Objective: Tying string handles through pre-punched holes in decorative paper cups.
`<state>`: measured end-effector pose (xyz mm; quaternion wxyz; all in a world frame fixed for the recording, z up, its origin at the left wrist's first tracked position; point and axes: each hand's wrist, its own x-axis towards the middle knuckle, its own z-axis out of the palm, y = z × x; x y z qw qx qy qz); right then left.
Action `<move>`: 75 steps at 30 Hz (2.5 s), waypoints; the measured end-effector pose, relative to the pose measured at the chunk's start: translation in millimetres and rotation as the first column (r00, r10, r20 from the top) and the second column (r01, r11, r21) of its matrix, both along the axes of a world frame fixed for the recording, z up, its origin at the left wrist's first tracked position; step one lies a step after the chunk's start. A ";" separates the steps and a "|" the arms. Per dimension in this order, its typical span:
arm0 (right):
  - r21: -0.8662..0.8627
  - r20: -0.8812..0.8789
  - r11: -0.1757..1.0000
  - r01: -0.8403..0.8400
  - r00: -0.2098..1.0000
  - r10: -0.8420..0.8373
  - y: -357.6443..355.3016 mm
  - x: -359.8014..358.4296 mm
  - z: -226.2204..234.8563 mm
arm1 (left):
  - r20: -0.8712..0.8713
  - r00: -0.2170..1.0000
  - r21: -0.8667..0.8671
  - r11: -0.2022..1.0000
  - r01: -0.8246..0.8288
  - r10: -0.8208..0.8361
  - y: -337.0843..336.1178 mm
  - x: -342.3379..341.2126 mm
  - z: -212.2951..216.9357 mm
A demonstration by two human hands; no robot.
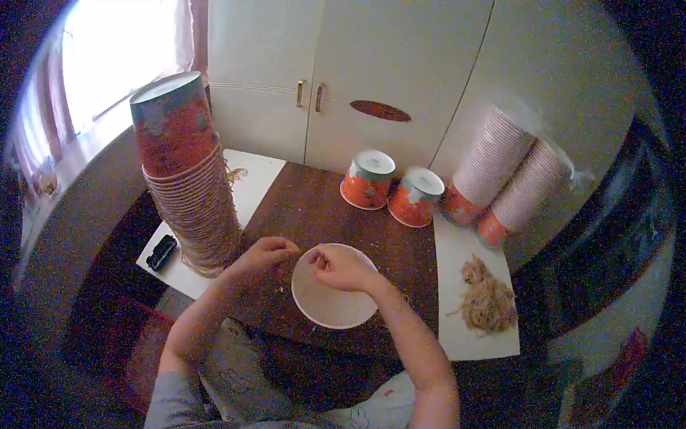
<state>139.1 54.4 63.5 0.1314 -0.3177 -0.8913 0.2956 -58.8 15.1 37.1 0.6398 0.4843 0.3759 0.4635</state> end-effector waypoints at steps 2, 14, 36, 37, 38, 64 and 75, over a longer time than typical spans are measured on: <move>-0.048 -0.035 0.999 -0.002 0.999 0.001 -3.4 0.0 10.9 | -0.063 0.998 -0.012 1.000 -0.011 0.010 0.2 2.9 -6.5; 0.178 -0.151 0.984 -0.012 0.988 0.039 -4.3 -2.6 10.1 | -0.243 0.969 0.149 0.985 0.081 -0.043 -8.9 9.8 -1.3; 0.527 -0.041 0.843 0.108 0.994 -0.102 -68.2 -32.2 -9.7 | -0.198 0.977 0.088 0.992 0.096 -0.077 -2.9 -7.4 -11.3; 0.528 -0.042 0.842 0.109 0.994 -0.102 -65.8 -32.0 -8.3 | -0.199 0.977 0.088 0.992 0.095 -0.076 -4.0 -6.4 -9.5; 0.525 -0.013 0.838 0.148 0.986 -0.166 -61.0 -31.3 -4.8 | -0.258 0.964 0.106 0.990 0.093 -0.063 -6.2 -4.6 -6.2; 0.019 -0.284 0.959 0.283 0.921 -0.266 -29.3 -32.6 -15.1 | -0.640 0.764 0.260 0.958 0.117 0.081 -11.3 -17.8 -26.3; -0.025 -0.309 0.963 0.267 0.914 -0.261 -31.6 -32.1 -10.3 | -0.585 0.770 0.395 0.919 -0.005 0.256 -17.9 -9.7 -17.2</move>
